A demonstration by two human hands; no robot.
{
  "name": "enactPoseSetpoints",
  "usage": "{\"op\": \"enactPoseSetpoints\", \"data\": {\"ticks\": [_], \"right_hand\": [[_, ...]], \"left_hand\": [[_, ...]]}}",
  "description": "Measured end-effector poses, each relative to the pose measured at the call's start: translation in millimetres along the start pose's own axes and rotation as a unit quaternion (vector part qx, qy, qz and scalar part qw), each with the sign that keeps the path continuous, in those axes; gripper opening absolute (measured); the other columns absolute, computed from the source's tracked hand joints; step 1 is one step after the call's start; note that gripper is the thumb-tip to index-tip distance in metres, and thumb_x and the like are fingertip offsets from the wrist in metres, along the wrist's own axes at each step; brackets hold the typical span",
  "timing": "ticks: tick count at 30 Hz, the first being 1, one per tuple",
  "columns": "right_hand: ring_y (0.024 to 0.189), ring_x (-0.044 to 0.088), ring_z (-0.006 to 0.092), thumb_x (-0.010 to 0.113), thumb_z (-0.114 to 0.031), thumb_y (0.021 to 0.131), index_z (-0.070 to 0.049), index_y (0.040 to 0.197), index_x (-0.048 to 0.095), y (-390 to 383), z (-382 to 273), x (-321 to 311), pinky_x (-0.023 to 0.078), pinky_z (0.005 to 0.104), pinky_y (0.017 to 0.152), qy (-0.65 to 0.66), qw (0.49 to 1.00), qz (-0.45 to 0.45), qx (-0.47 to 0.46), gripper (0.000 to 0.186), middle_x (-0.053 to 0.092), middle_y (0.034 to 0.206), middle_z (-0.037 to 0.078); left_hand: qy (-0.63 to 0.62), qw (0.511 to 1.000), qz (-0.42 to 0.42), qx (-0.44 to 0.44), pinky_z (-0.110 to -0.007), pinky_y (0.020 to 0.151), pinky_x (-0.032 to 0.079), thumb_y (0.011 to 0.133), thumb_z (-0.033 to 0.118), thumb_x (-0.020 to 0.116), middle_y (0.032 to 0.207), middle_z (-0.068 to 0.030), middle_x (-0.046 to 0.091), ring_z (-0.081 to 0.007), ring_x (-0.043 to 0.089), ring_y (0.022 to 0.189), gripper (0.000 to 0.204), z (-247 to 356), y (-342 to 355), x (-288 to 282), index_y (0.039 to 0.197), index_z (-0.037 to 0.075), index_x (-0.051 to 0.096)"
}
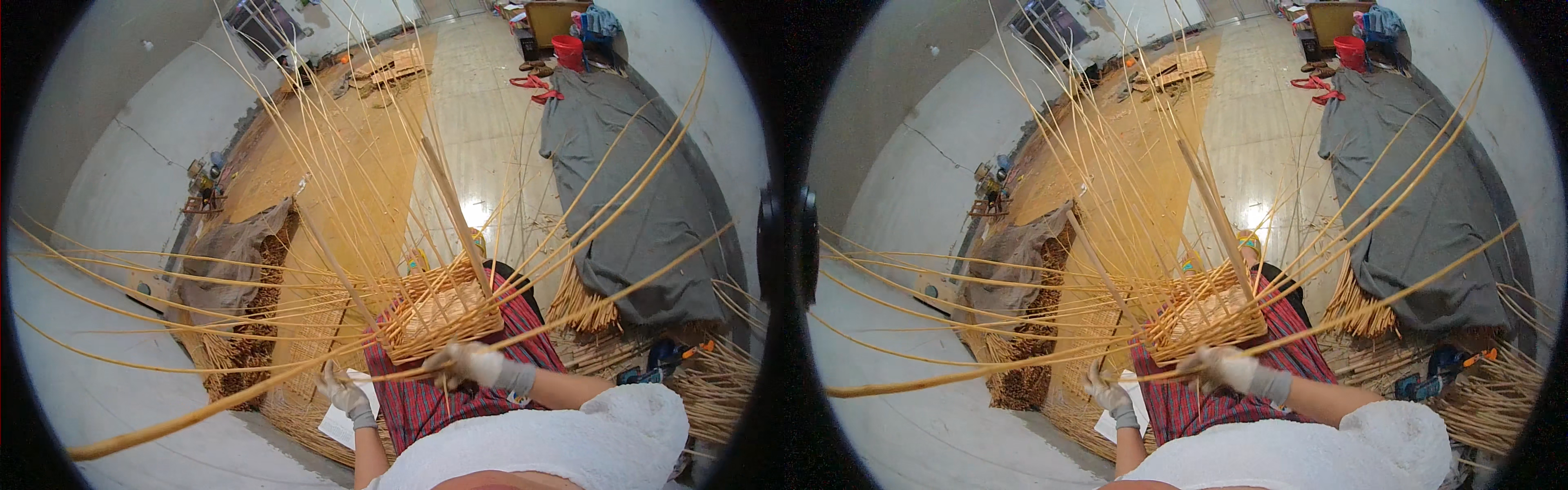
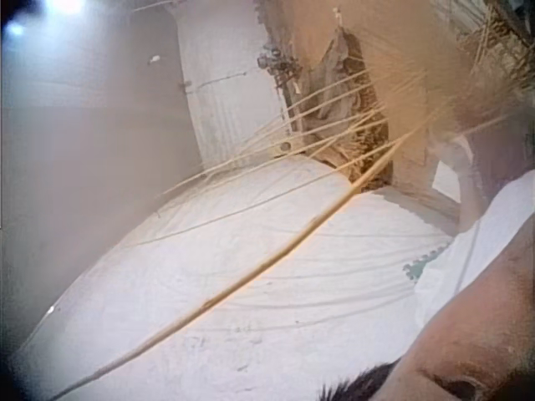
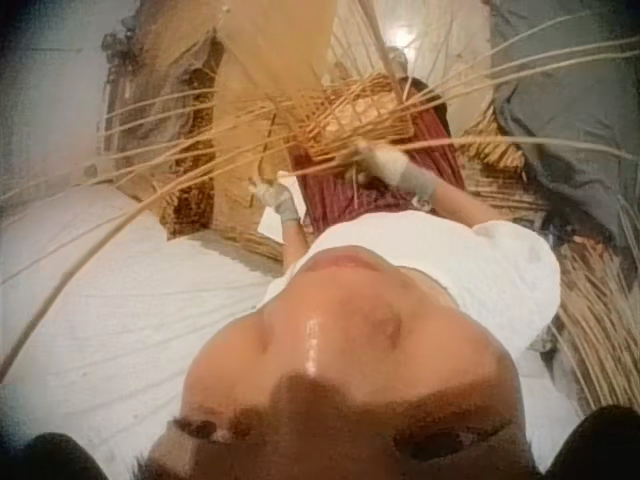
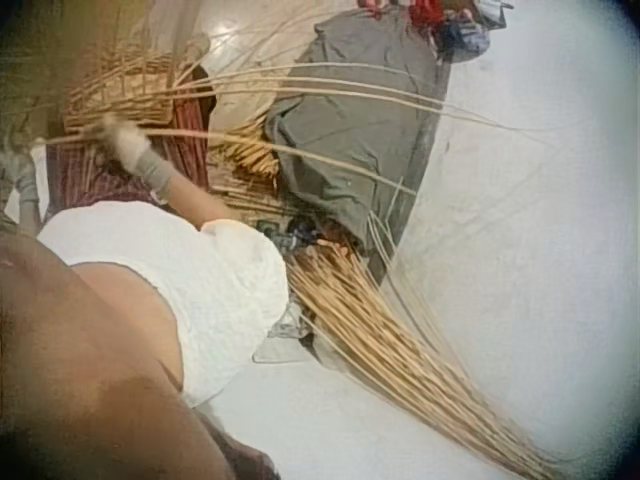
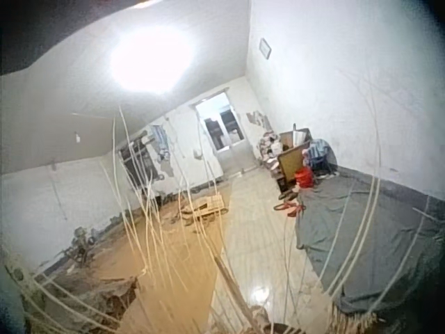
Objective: Weaving a wicker basket using long straw reeds and measuring with a tape.
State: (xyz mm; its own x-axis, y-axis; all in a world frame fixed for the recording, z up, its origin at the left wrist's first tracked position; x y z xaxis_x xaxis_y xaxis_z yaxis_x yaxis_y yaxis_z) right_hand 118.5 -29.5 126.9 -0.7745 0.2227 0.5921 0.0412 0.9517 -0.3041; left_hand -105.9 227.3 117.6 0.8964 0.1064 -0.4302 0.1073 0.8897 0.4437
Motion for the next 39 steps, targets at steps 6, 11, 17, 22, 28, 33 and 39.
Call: {"op": "enactPoseSetpoints", "data": {"ticks": [6, 11, 17, 22, 28, 33, 39], "right_hand": [[0.075, 0.066, 0.0102, 0.047, -0.042, 0.108, -0.008, 0.123, 0.070, 12, 1, 58, 0.054, 0.0278, 0.069, -0.079, 0.992, -0.082, -0.053, 0.043, 0.073, 0.104, 0.006], [0.075, 0.067, 0.0119, 0.048, -0.044, 0.107, -0.006, 0.120, 0.070, 1, -8, 87, 0.054, 0.0277, 0.073, -0.127, 0.985, -0.080, -0.091, 0.046, 0.074, 0.102, 0.003], [0.103, 0.071, 0.0343, 0.050, -0.033, 0.104, -0.002, 0.094, 0.070, -14, -33, 102, 0.050, 0.0418, 0.103, -0.217, 0.943, -0.108, -0.230, 0.038, 0.070, 0.089, 0.017], [0.081, 0.070, 0.0341, 0.055, -0.035, 0.101, -0.004, 0.103, 0.070, -5, -35, 112, 0.055, 0.0393, 0.074, -0.223, 0.932, -0.148, -0.242, 0.035, 0.070, 0.086, 0.017], [0.083, 0.071, 0.0351, 0.058, -0.035, 0.100, -0.002, 0.101, 0.070, -3, -45, 146, 0.055, 0.0396, 0.076, -0.199, 0.915, -0.215, -0.277, 0.035, 0.072, 0.095, 0.020], [0.078, 0.070, 0.0321, 0.057, -0.032, 0.101, -0.001, 0.094, 0.069, -5, -68, 154, 0.053, 0.0393, 0.069, -0.164, 0.899, -0.250, -0.320, 0.034, 0.069, 0.082, 0.016], [0.081, 0.071, 0.0327, 0.059, -0.032, 0.099, -0.002, 0.097, 0.071, 5, -60, 153, 0.055, 0.0396, 0.071, -0.196, 0.897, -0.228, -0.325, 0.032, 0.071, 0.085, 0.016]], "left_hand": [[-0.028, 0.992, -0.001, -0.120, -0.035, 0.099, 0.047, 0.100, 0.019, 0.060, 0.123, -0.0144, 0.063, -0.0241, 0.057, 0.116, 0.031, -46, 5, -5, 0.124, -0.001, 0.065], [0.069, 0.996, 0.047, -0.036, -0.042, 0.098, 0.046, 0.103, 0.033, 0.057, 0.116, -0.0222, 0.066, -0.0328, 0.060, 0.105, 0.042, -14, 17, -39, 0.119, -0.006, 0.063], [0.144, 0.987, -0.057, -0.052, -0.044, 0.091, 0.046, 0.107, 0.038, 0.044, 0.106, -0.0222, 0.067, -0.0335, 0.060, 0.101, 0.048, -21, 14, -23, 0.108, -0.006, 0.064], [0.113, 0.986, -0.093, -0.075, -0.038, 0.076, 0.051, 0.106, 0.038, 0.044, 0.097, -0.0168, 0.065, -0.0250, 0.063, 0.083, 0.045, -16, 23, -12, 0.110, -0.002, 0.065], [-0.126, 0.935, -0.217, -0.250, -0.022, 0.040, 0.034, 0.103, 0.035, 0.045, 0.059, -0.0036, 0.054, -0.0078, 0.044, 0.042, 0.040, -2, 13, 18, 0.119, 0.003, 0.063], [-0.184, 0.899, -0.322, -0.233, -0.022, 0.035, 0.023, 0.105, 0.033, 0.045, 0.051, 0.0022, 0.043, -0.0054, 0.034, 0.036, 0.048, 35, -16, 35, 0.134, -0.004, 0.054], [-0.176, 0.893, -0.348, -0.226, -0.022, 0.034, 0.022, 0.105, 0.031, 0.048, 0.048, 0.0060, 0.036, -0.0054, 0.030, 0.035, 0.050, 33, -6, 46, 0.140, -0.004, 0.049]]}}
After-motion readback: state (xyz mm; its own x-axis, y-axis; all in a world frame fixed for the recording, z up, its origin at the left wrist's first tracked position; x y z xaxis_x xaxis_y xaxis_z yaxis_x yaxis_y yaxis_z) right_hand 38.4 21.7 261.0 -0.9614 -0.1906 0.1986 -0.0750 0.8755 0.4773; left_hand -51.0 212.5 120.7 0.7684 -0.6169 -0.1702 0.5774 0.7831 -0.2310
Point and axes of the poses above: each hand's wrist, its own y-axis towards the middle knuckle, its own x-axis out of the palm, z = x × y, the point moved 10 cm from there along y, towards the middle knuckle
